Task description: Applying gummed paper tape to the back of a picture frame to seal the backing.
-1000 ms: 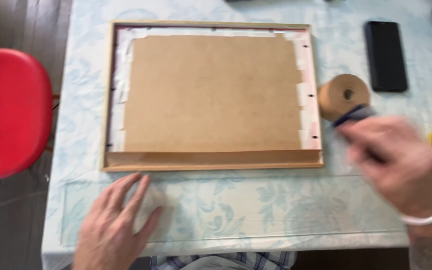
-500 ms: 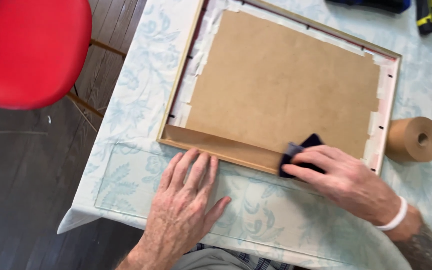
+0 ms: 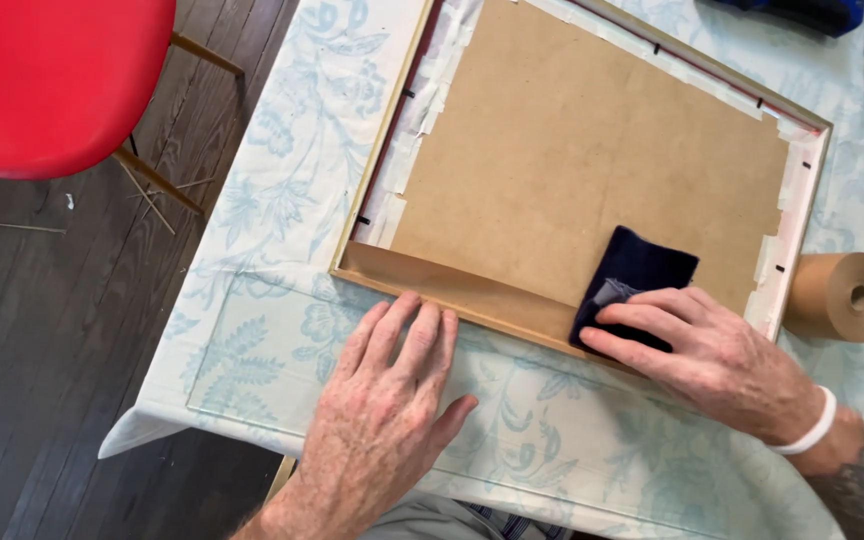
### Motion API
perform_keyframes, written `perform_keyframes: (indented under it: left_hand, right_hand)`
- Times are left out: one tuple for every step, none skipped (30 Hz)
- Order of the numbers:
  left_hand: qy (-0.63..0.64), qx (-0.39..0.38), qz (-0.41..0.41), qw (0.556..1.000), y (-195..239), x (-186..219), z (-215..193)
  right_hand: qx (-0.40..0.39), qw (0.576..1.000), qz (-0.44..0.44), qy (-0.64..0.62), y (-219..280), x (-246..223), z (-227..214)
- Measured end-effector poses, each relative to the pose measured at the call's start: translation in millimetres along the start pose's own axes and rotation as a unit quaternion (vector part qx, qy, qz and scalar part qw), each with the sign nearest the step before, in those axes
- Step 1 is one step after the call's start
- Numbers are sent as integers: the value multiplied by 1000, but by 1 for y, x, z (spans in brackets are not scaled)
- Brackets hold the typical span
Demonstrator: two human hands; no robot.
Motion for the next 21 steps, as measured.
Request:
perform_keyframes:
  left_hand:
    - [0,-5,0,1000,-1,0,0]
    - [1,-10,1,1000,-2,0,1]
    - [1,-10,-2,1000,-1,2,3]
    - [-5,-11,-7,1000,0,3,4]
    - [-13,-13,-12,1000,1,3,6]
    - [-13,-13,-14,1000,0,3,6]
    - [-20,-11,-12,1000,1,4,6]
    - [-27,-9,-10,1000,1,5,6]
    - [-29,-8,-12,999,2,4,7]
    - [-21,-7,-12,1000,2,4,8]
    - [-12,-5,-14,1000,3,5,9]
    - [-12,-4,-17,1000,3,5,9]
    - [-2,-6,-17,1000,3,5,10]
    - [8,-8,-17,1000,3,5,10]
    - [6,-7,-22,1000,3,5,10]
    - [9,-8,-21,1000,3,6,11]
    - [12,-8,-21,1000,3,6,12]
    - [9,-8,-26,1000,3,6,13]
    - [19,3,-27,999,3,7,13]
    - [29,14,-28,999,2,7,13]
    - [25,15,-32,999,3,6,12]
  right_hand:
    - [-9,1000,0,5,3,1,2]
    - [-18,1000,0,11,5,2,3]
    - [-19,1000,-2,9,-1,1,5]
    - [5,1000,-4,-13,-7,0,5]
    - [29,999,-6,-36,-14,-1,6]
    - [29,999,-8,-38,-23,-1,7]
    - [35,998,-15,-45,-32,-1,9]
    - [41,998,-22,-53,-40,-2,10]
    - [43,997,-24,-54,-50,-2,12]
    - [48,997,-33,-60,-61,-3,13]
    - [51,996,-42,-66,-70,-4,13]
    - [51,995,-45,-67,-80,-4,13]
    - [57,995,-53,-69,-91,-4,14]
    - [62,994,-62,-70,-102,-5,14]
    - [64,993,-67,-73,-112,-5,15]
    - [70,992,-74,-72,-122,-6,15]
    - [76,991,-82,-71,-132,-7,16]
    - [78,990,-87,-74,-142,-7,16]
    - [72,990,-93,-79,-151,-8,16]
    - [67,989,-99,-85,-161,-8,17]
    - [69,988,-103,-86,-169,-10,18]
Point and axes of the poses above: each hand's wrist, its own y-axis away from the middle knuckle, its own z-axis out of the palm, x = y × z, the point moved 3 cm from there along -y, towards the middle knuckle, and after that the axes turned 15 degrees about y, right-handed, at the moved point
